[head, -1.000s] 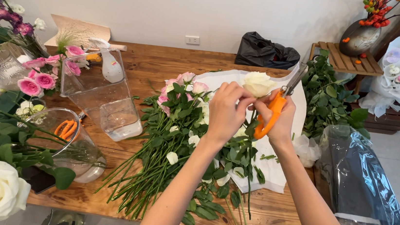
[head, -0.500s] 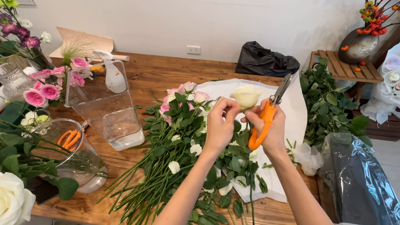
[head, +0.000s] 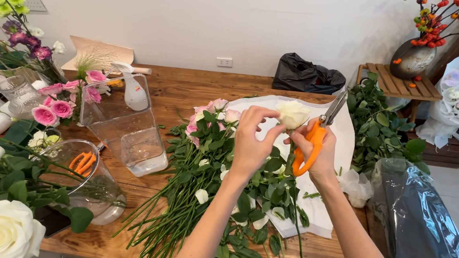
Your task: The person trims the stems of white roses using orange-handled shears and places the cut flowers into a glass vase. The person repeatedly picks up roses, cuts the stems, and arranges them in the vase.
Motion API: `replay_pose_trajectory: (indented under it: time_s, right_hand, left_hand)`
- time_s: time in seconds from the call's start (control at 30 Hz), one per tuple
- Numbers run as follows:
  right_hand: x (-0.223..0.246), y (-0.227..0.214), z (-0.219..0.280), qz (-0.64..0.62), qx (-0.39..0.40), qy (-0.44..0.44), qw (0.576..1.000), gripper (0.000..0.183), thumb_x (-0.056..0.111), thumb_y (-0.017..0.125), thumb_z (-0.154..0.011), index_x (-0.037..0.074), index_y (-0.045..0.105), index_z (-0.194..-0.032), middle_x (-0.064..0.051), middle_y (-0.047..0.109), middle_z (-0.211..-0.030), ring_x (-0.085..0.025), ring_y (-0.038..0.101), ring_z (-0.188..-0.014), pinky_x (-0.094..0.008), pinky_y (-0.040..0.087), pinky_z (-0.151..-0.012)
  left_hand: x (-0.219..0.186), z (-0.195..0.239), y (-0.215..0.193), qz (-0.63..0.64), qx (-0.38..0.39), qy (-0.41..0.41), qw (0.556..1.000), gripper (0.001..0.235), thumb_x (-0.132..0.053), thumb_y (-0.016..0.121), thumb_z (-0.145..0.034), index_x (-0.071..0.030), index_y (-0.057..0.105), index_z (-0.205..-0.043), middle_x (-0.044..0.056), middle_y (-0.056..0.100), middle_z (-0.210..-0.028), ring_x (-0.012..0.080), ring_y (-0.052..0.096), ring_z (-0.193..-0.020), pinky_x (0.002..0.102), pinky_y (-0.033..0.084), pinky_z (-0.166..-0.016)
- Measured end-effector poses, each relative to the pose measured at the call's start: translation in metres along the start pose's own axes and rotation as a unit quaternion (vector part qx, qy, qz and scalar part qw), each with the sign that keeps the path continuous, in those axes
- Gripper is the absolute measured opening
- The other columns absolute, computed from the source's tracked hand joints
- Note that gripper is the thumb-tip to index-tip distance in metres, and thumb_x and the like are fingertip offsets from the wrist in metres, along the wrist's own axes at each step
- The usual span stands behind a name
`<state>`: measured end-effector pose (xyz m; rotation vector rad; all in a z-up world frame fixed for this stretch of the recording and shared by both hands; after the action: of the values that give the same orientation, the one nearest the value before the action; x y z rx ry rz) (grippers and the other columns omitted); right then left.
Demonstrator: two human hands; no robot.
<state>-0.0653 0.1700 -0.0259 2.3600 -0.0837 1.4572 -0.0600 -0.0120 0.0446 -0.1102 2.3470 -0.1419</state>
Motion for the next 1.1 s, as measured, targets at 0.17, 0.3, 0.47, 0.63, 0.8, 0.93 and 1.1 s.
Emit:
replay_pose_trajectory:
  time_s: [0.17, 0.3, 0.47, 0.63, 0.8, 0.93, 1.1]
  right_hand:
    - [0.002, 0.0, 0.001, -0.001, 0.007, -0.009, 1.0, 0.034, -0.006, 0.074, -0.08, 0.008, 0.045, -0.092, -0.017, 0.068, -0.079, -0.025, 0.071, -0.061, -0.025, 0.055, -0.058]
    - [0.007, 0.004, 0.004, 0.002, 0.015, -0.01, 1.0, 0.033, -0.006, 0.073, -0.082, 0.008, 0.044, -0.092, -0.014, 0.067, -0.078, -0.024, 0.071, -0.062, -0.024, 0.055, -0.059]
    - [0.018, 0.004, 0.007, 0.003, -0.002, -0.001, 1.0, 0.035, -0.005, 0.073, -0.08, 0.01, 0.044, -0.092, -0.012, 0.065, -0.076, -0.023, 0.07, -0.062, -0.021, 0.05, -0.056]
    - [0.024, 0.006, 0.007, -0.008, -0.007, 0.008, 1.0, 0.033, -0.003, 0.072, -0.082, 0.011, 0.043, -0.093, -0.012, 0.066, -0.078, -0.023, 0.07, -0.064, -0.021, 0.05, -0.056]
    - [0.021, 0.003, 0.008, -0.027, -0.03, 0.025, 0.999, 0.036, 0.0, 0.075, -0.08, 0.012, 0.043, -0.093, -0.012, 0.069, -0.08, -0.022, 0.071, -0.063, -0.019, 0.052, -0.055]
    - [0.013, -0.01, 0.0, -0.008, -0.041, 0.017, 0.999, 0.04, -0.001, 0.077, -0.079, 0.012, 0.043, -0.094, -0.011, 0.068, -0.078, -0.022, 0.071, -0.063, -0.02, 0.052, -0.054]
    - [0.008, -0.003, 0.004, 0.007, -0.058, -0.006, 0.998, 0.045, -0.005, 0.082, -0.076, 0.01, 0.043, -0.093, -0.013, 0.067, -0.078, -0.023, 0.071, -0.062, -0.025, 0.057, -0.057]
  left_hand:
    - [-0.012, -0.004, -0.001, 0.019, 0.0, 0.049, 0.999, 0.019, -0.015, 0.079, -0.083, -0.016, 0.067, -0.098, -0.003, 0.066, -0.097, 0.0166, 0.057, -0.092, 0.027, 0.05, -0.074]
    - [-0.02, -0.003, 0.0, 0.006, 0.016, 0.085, 0.996, 0.019, -0.013, 0.08, -0.081, -0.014, 0.064, -0.091, -0.003, 0.061, -0.094, 0.018, 0.053, -0.093, 0.028, 0.048, -0.077]
    - [-0.018, 0.004, 0.002, -0.016, 0.02, 0.101, 0.995, 0.014, -0.013, 0.081, -0.081, -0.015, 0.067, -0.084, -0.003, 0.054, -0.084, 0.0169, 0.049, -0.084, 0.029, 0.047, -0.073]
    - [0.012, 0.013, 0.001, 0.07, -0.004, 0.026, 0.997, 0.012, -0.014, 0.085, -0.077, -0.017, 0.074, -0.079, -0.004, 0.058, -0.083, 0.0128, 0.052, -0.085, 0.024, 0.048, -0.073]
    - [0.089, 0.028, -0.009, 0.239, -0.095, -0.224, 0.94, 0.006, -0.012, 0.077, -0.087, -0.014, 0.073, -0.083, -0.001, 0.061, -0.083, 0.0117, 0.053, -0.085, 0.025, 0.046, -0.074]
    - [0.086, 0.024, -0.036, 0.04, -0.039, -0.264, 0.963, 0.039, -0.011, 0.08, -0.083, -0.006, 0.068, -0.119, 0.009, 0.059, -0.103, 0.0207, 0.052, -0.094, 0.035, 0.046, -0.082]
    - [0.044, 0.015, -0.012, 0.04, -0.005, -0.118, 0.992, 0.024, -0.015, 0.079, -0.086, -0.011, 0.072, -0.108, 0.005, 0.061, -0.097, 0.0169, 0.055, -0.091, 0.031, 0.048, -0.079]
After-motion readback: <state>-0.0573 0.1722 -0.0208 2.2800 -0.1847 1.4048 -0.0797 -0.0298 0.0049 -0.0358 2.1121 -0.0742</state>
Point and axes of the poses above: each hand's wrist, its own z-axis away from the middle knuckle, its own y-axis out of the palm, x = y × z, the point moved 8 cm from there along -z, towards the middle knuckle
